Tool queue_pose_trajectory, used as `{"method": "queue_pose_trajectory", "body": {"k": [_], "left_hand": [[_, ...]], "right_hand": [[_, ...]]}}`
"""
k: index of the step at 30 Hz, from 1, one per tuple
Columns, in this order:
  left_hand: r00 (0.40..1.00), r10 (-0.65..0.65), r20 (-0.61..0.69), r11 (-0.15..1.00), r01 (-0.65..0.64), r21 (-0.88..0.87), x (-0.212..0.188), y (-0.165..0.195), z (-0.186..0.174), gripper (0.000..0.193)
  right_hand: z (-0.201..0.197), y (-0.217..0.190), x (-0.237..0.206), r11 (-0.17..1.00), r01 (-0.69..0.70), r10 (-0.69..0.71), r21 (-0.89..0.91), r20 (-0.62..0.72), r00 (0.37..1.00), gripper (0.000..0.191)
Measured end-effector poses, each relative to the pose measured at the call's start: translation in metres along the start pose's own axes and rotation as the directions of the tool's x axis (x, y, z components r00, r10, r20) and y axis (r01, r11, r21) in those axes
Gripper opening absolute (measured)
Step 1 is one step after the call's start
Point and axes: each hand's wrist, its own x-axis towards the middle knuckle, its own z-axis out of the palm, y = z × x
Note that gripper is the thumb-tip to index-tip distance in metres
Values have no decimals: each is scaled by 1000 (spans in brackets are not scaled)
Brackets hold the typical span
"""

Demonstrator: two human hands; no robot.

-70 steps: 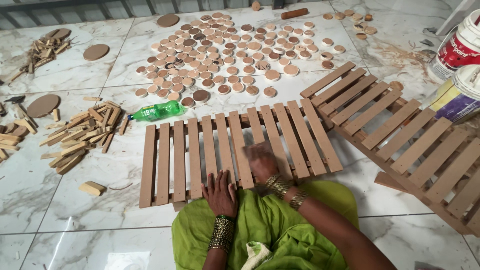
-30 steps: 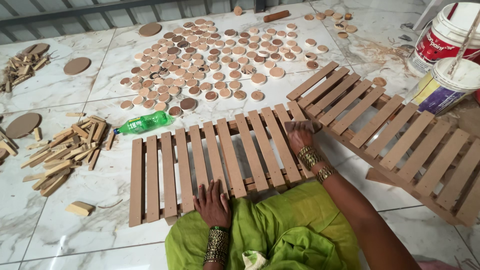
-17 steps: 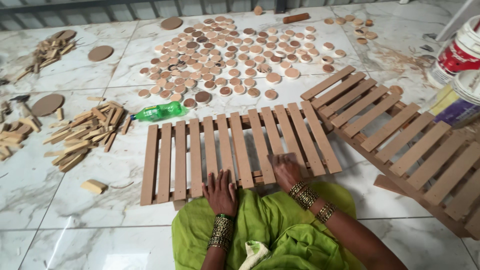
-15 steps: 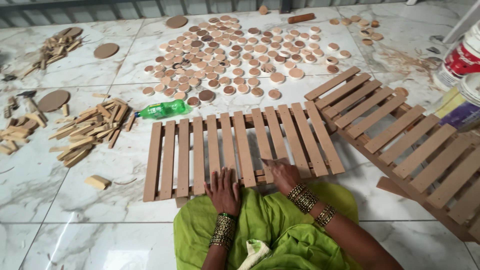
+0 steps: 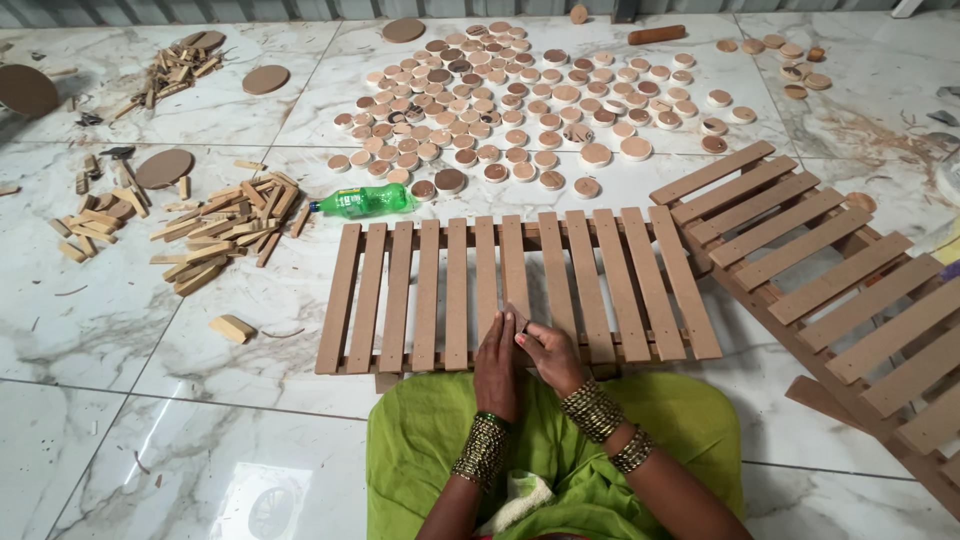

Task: The person sits on the floor handling wooden slatted furniture panels. They turn the slatted panels over, press and align the slats by hand, briefly sand a panel edge with a sanding block, and flip the small slatted assembly upright to reposition it.

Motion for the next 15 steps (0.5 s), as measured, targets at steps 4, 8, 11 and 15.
{"method": "queue_pose_trajectory", "body": {"k": [4, 8, 11, 15], "left_hand": [[994, 94, -54, 995, -95, -7, 6, -15, -5, 60], [984, 177, -28, 976, -172, 137, 22, -32, 4, 59], [981, 192, 38, 956, -195, 219, 40, -41, 20, 55], [967, 234, 98, 958, -246, 145, 71, -45, 40, 52]], "right_hand": [[-30, 1, 5, 951, 199, -203, -237, 7, 979, 39], [-75, 2, 18, 729, -199, 77, -655, -210, 975, 45], [-96, 8, 25, 452, -22, -182, -892, -116, 977, 55], [-97, 21, 23, 188, -29, -52, -982, -39, 998, 79]]}}
